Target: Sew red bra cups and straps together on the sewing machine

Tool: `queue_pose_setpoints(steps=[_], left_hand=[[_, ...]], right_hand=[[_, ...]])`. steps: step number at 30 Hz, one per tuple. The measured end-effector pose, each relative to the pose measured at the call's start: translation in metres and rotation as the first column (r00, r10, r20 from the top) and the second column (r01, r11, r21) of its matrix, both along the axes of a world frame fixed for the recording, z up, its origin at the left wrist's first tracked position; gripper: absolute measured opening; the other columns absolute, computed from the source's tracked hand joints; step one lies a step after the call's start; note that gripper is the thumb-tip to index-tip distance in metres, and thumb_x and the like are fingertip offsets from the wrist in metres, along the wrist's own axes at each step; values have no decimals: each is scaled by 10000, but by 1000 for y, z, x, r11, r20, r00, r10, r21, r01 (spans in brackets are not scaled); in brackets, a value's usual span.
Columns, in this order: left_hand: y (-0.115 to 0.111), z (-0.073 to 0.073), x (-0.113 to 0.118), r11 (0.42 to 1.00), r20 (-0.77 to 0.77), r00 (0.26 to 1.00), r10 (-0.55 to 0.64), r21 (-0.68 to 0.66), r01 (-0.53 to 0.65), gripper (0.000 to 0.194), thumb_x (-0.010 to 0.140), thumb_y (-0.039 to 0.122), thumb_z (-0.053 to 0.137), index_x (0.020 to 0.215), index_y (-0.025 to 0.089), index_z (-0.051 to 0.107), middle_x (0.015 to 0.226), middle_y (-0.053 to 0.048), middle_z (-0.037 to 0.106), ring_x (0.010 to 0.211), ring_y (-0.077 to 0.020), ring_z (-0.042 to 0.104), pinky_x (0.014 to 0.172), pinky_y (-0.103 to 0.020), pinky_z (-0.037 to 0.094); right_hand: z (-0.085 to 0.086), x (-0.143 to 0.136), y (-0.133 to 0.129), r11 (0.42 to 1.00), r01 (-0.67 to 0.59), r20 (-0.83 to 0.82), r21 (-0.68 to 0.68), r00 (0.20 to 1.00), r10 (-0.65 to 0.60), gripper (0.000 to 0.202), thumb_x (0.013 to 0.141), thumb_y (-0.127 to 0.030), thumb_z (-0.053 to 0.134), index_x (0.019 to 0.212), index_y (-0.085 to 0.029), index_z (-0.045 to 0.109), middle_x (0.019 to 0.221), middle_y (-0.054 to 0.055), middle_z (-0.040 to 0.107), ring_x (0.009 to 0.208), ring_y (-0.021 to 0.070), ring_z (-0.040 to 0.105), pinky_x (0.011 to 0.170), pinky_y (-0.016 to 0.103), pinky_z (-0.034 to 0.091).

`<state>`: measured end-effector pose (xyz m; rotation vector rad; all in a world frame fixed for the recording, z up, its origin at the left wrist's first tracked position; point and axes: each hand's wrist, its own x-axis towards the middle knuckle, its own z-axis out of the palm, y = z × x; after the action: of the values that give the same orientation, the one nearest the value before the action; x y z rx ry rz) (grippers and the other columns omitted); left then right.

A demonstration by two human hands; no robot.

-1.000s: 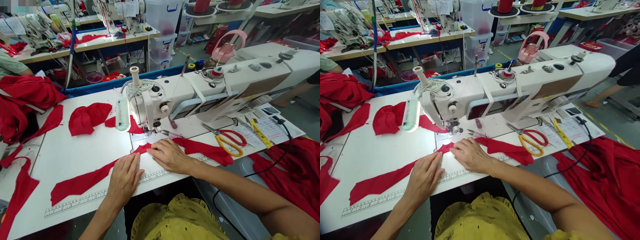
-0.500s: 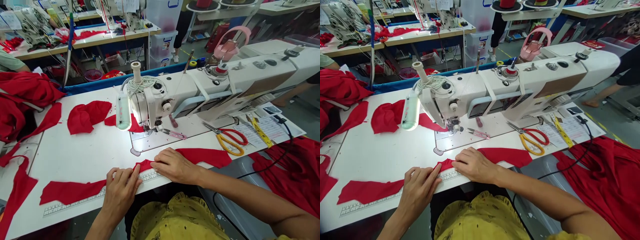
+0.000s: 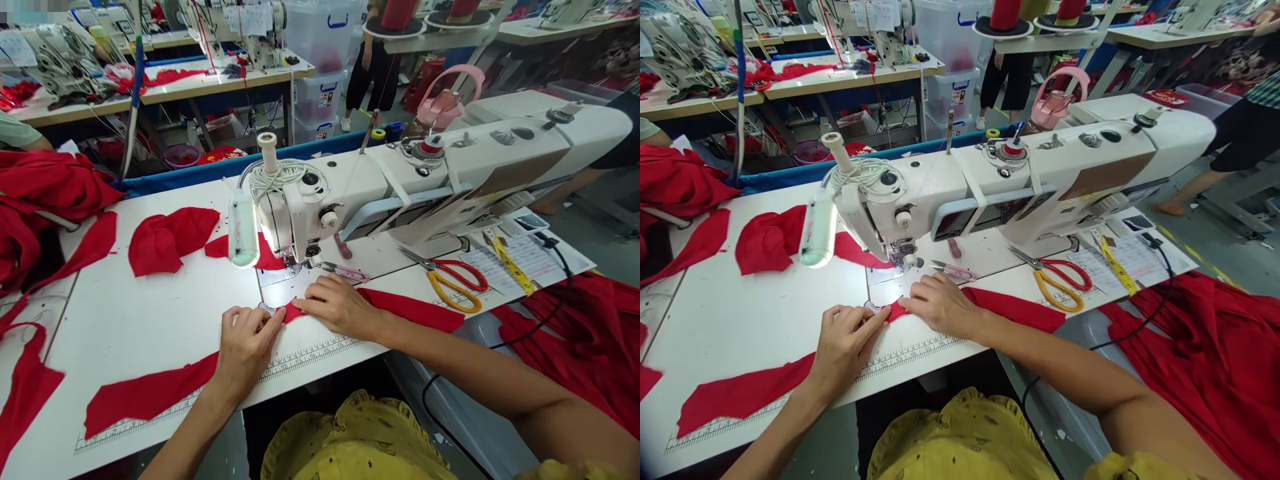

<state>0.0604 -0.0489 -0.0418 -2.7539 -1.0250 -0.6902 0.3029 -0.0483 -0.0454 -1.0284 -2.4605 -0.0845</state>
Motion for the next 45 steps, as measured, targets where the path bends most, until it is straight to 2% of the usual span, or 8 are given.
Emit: queue_pose_setpoints(steps=[6, 13, 19, 24, 28, 31, 34, 45], left_hand=[[20, 9, 6, 992, 60, 998, -8, -121, 16, 219, 971, 171, 533, 1136, 189, 676, 784, -16, 599, 733, -168, 507, 812, -382, 362], [17, 2, -1, 992, 77, 995, 65, -114, -56, 241, 936, 229, 601, 1162, 242, 683, 1126, -118, 621, 1028, -273, 558, 893, -459, 390], [28, -7, -8, 981, 58, 996, 64, -187, -53, 318, 947, 306, 579, 1258, 269, 633, 1314, -160, 546, 1237, -340, 484, 1019, -574, 370], [40, -8, -12, 983, 60, 998, 29, -184, -17, 422, 929, 369, 607, 1321, 217, 575, 1360, -193, 507, 1273, -368, 452, 1025, -587, 375], [40, -1, -9, 989, 124, 992, -23, -142, 41, 396, 899, 316, 660, 1278, 213, 609, 1356, -183, 507, 1261, -352, 467, 1025, -564, 397], [38, 8, -4, 990, 200, 979, -38, -123, 63, 192, 900, 219, 651, 1081, 250, 708, 1293, -131, 558, 1247, -321, 484, 1014, -536, 418], [38, 12, 0, 992, 200, 979, -43, -105, 65, 140, 894, 205, 659, 982, 278, 742, 1265, -106, 583, 1242, -318, 486, 997, -538, 425], [48, -4, -8, 993, 70, 996, -52, -102, 59, 191, 897, 286, 665, 1036, 386, 751, 1328, -95, 568, 1258, -335, 458, 1050, -670, 291]], right_hand=[[6, 11, 16, 993, 6, -33, -121, 999, -10, 228, 1018, -201, 476, 1096, -180, 690, 890, 51, 636, 825, 179, 486, 732, 323, 317], [22, 22, 8, 978, 17, 34, -206, 999, -10, 280, 979, -240, 514, 1226, -171, 626, 1025, 94, 623, 919, 215, 528, 818, 358, 424], [20, 107, -19, 980, 179, 247, -92, 957, -151, 573, 836, -44, 447, 1392, -166, 511, 1235, 173, 602, 1113, 302, 555, 893, 458, 456], [50, 172, -22, 946, 319, 383, 51, 869, -313, 423, 918, -150, 456, 1321, -178, 582, 1228, 191, 624, 1076, 349, 588, 856, 503, 447], [65, 130, -17, 984, 152, 144, -88, 980, -138, 278, 985, -296, 499, 1211, -229, 645, 1138, 117, 665, 1015, 265, 606, 840, 426, 457], [49, 68, -4, 993, 9, -122, -116, 992, -23, 223, 1006, -203, 474, 1051, -208, 692, 945, 63, 685, 871, 176, 592, 751, 324, 432], [26, 25, 15, 989, -80, -102, -124, 992, 67, 235, 1006, -162, 467, 1030, -191, 698, 929, 48, 666, 820, 156, 551, 738, 308, 382], [21, 17, 42, 969, -156, 95, -190, 980, 176, 189, 982, -332, 593, 1067, -227, 725, 914, 19, 667, 768, 148, 471, 770, 326, 274]])
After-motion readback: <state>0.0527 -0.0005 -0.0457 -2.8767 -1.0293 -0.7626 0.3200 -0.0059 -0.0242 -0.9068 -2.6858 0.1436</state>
